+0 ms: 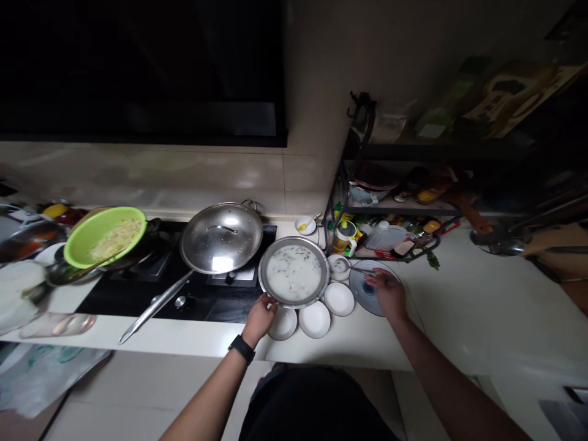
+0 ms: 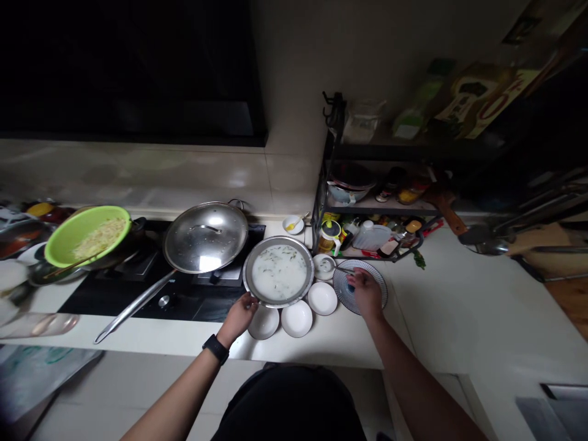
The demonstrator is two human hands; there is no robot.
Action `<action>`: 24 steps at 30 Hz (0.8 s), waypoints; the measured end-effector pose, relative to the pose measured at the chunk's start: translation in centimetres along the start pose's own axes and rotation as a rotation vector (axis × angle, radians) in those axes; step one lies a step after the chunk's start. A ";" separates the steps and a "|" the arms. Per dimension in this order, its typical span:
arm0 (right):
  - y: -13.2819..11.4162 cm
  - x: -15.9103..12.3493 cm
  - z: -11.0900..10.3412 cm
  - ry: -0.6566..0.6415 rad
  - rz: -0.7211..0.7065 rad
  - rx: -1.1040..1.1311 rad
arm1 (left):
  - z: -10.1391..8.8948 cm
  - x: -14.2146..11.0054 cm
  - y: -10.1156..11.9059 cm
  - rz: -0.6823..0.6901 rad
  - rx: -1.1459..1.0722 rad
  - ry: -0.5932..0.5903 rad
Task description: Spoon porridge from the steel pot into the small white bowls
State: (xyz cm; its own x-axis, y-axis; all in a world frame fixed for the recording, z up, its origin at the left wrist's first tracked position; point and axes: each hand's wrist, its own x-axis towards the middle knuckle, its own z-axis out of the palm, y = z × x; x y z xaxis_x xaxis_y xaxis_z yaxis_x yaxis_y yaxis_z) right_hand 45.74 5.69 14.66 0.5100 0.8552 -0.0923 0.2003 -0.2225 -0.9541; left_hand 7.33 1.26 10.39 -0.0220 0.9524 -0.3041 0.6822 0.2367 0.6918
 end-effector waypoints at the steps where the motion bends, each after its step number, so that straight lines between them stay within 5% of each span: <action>1: 0.1 -0.2 0.0 -0.037 -0.063 -0.077 | 0.0 0.0 0.0 -0.001 -0.004 0.001; 6: -1.1 -2.0 -0.7 -0.312 -0.619 -0.456 | -0.1 -0.1 0.2 0.008 -0.015 0.010; 8: -2.1 -2.8 -0.7 -0.359 -0.717 -0.490 | -0.2 -0.2 0.3 0.000 -0.015 0.006; 14: -4.1 -3.8 2.3 -0.432 -0.665 -0.391 | -0.5 -0.2 0.5 -0.013 -0.008 -0.014; 24: -3.0 -1.1 9.6 -0.514 -0.573 -0.227 | -0.9 -0.2 1.0 -0.017 -0.022 -0.019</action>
State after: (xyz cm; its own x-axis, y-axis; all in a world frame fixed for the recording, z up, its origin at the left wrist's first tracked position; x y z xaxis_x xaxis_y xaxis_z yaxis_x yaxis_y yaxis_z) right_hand 36.53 9.91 14.84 -0.1616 0.9615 0.2225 0.5080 0.2743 -0.8165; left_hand 7.35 1.46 11.72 -0.0199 0.9443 -0.3284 0.6653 0.2577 0.7007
